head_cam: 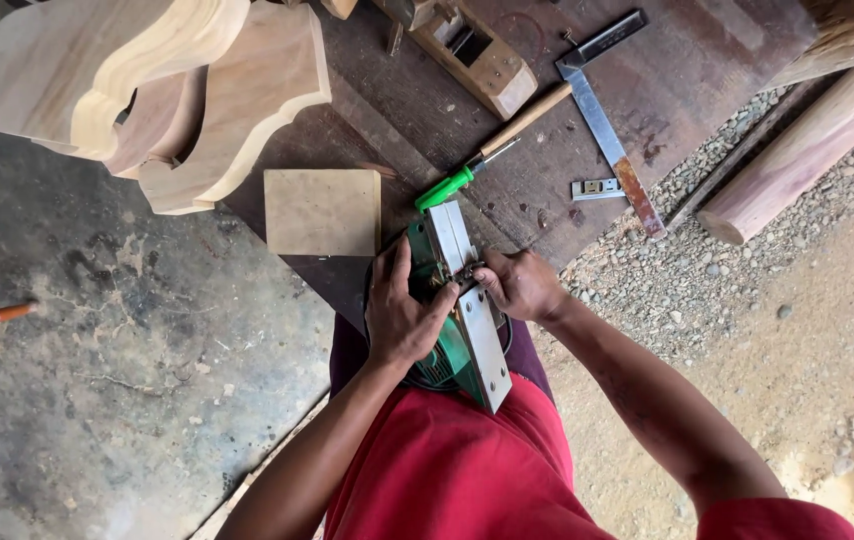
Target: Checking and adjusting the blade alignment of an electric hand planer using a try square.
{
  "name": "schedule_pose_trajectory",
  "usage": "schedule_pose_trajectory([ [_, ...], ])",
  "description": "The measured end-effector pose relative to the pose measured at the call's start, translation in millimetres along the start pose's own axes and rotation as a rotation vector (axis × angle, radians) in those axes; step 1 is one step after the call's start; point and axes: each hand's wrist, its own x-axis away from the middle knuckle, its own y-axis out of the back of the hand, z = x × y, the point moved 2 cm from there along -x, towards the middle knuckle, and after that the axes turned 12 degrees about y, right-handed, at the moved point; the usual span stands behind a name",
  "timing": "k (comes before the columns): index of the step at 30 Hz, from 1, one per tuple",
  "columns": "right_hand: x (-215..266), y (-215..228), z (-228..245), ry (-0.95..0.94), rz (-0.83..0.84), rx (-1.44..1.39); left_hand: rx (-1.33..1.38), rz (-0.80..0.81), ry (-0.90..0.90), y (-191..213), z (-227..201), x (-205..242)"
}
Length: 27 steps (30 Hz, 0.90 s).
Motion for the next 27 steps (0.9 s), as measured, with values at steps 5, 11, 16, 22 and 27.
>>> schedule_pose_trajectory([
  [5, 2.5, -11.0, 29.2, -0.251, -0.037, -0.088, -0.020, 0.016, 0.090, 0.6, -4.8, -1.0],
  [11, 3.8, -11.4, 42.2, -0.362, -0.082, 0.016, 0.023, 0.005, 0.054, 2.7, -9.1, 0.4],
  [16, 16.0, -18.5, 5.2, -0.209, -0.012, 0.032, 0.017, -0.008, 0.034, 2.7, -6.7, 1.2],
  [22, 18.1, -23.8, 9.4, 0.007, -0.120, -0.036, 0.022, -0.002, 0.003, 4.2, -8.8, 0.5],
  [27, 3.8, -10.8, 50.0, -0.318, -0.023, 0.091, 0.026, -0.007, 0.009, 5.9, -9.5, 1.9],
])
